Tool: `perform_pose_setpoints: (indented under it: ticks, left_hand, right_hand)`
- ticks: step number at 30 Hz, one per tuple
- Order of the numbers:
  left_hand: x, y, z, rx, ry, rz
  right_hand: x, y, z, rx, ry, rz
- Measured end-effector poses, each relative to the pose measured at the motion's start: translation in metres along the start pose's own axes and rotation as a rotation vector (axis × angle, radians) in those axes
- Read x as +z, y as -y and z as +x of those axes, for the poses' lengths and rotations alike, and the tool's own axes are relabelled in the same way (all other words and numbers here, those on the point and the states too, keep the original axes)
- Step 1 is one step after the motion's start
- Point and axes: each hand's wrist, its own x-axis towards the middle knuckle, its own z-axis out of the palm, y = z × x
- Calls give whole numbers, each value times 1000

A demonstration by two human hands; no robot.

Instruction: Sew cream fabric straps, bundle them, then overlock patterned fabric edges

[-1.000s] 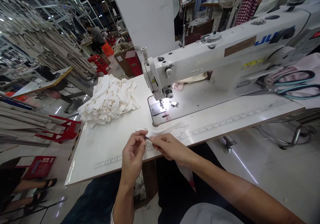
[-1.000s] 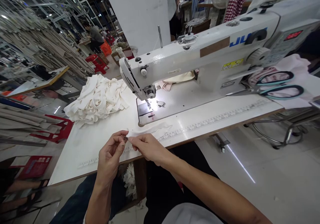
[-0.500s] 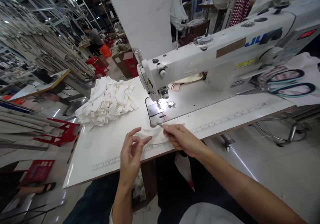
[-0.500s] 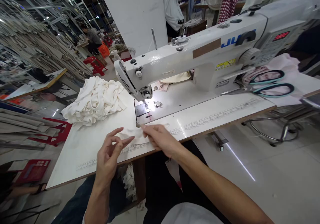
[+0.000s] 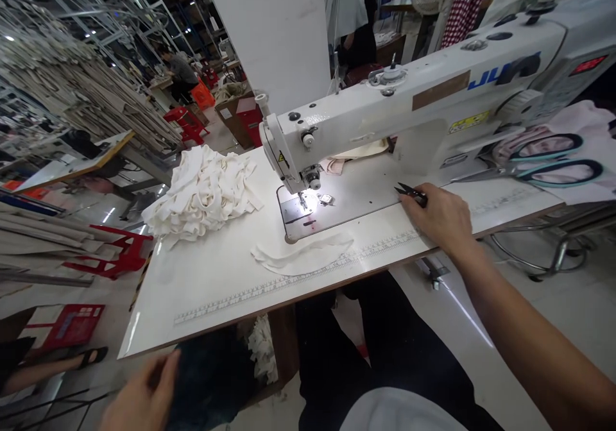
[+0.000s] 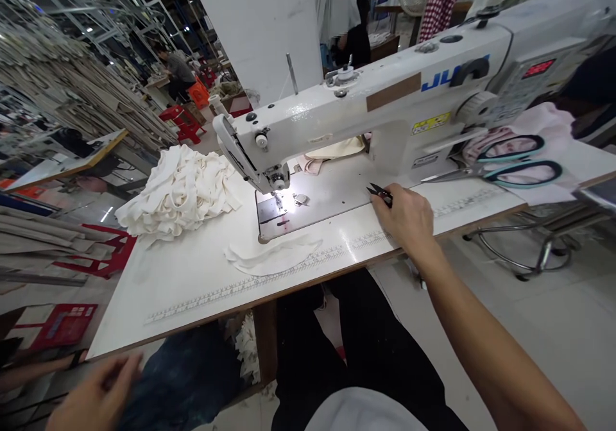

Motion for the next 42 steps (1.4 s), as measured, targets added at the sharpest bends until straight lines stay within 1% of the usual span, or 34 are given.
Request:
perform_pose_setpoints:
  ticks: [2,3,4,5,6,7,9,11,12,14,16,19,22,24,25,26,27,28,29,30,31,32,33,35,36,37,38,40,42]
  left_hand:
    - [3,-50,3,228,-174,-214]
    - [8,-76,3,370,-176,-318]
    - [16,-99,3,473,-143,-377]
    - [25,-118,2,528,-117,-410]
    - [34,-133,2,544,-88,-423]
    - [43,-143,2,543,-66,-426]
    - [57,-154,2,526,-38,-424]
    - [63,-156,3,539,-12,-432]
    - [63,-155,4,551,3,-449]
    - [59,-150,6,559,31,-508]
    - [53,-141,8,538,38,-567]
    - [47,-128,9,483,79,-678]
    - [44,-123,4,431,145,-833]
    - [39,-120,-3,436,186,-910]
    - [35,-116,-8,459,225,-946]
    - [30,-110,-14,503,297,-970]
    - [24,-102,-21,555,411,-966]
    - [19,-92,-28,604,554,-918]
    - [14,-83,-34,630,704,-818]
    - [11,-75,-38,611,803,-680]
    - [9,-70,-40,571,794,-574]
    - [9,-69,-38,521,708,-510]
    - [10,-73,-33,471,545,-498]
    - [17,-95,-12,390,144,-569]
    - [22,-110,1,357,-19,-590]
    - [28,-127,15,322,-114,-559]
    - [33,-143,27,321,-129,-546]
    - [44,-171,44,389,-97,-526]
    - [53,-187,49,483,-33,-506]
  right_hand:
    - [5,-3,0,-19,-42,25]
    - [6,-4,0,-25,-56,41]
    - [6,-5,-1,-28,-63,64]
    - [5,-4,-4,-27,-63,94]
    - [3,-1,-8,-30,-51,132]
    - [1,4,-14,-44,-23,178]
    - [-3,23,-30,-125,77,297]
    - [-3,48,-48,-269,209,423]
    - [-2,62,-56,-347,248,452]
    - [3,85,-67,-467,260,413]
    - [10,99,-72,-525,239,312]
    - [19,106,-72,-538,215,219]
    - [22,103,-72,-541,196,207]
    - [22,100,-72,-540,191,209]
    - [22,99,-72,-539,189,215]
    - [22,97,-72,-537,187,225]
    - [22,96,-72,-534,186,239]
    - [23,96,-71,-530,187,255]
    - [23,96,-71,-527,193,270]
    - [23,96,-70,-523,201,286]
    - [23,98,-69,-513,209,306]
    - [24,99,-68,-492,214,333]
    - [23,100,-66,-460,215,364]
    - [23,98,-59,-370,183,403]
    - [22,94,-54,-323,145,389]
    - [22,87,-49,-289,98,349]
    - [22,79,-42,-270,41,288]
    - [23,57,-29,-278,-57,159]
    - [26,35,-16,-299,-97,85]
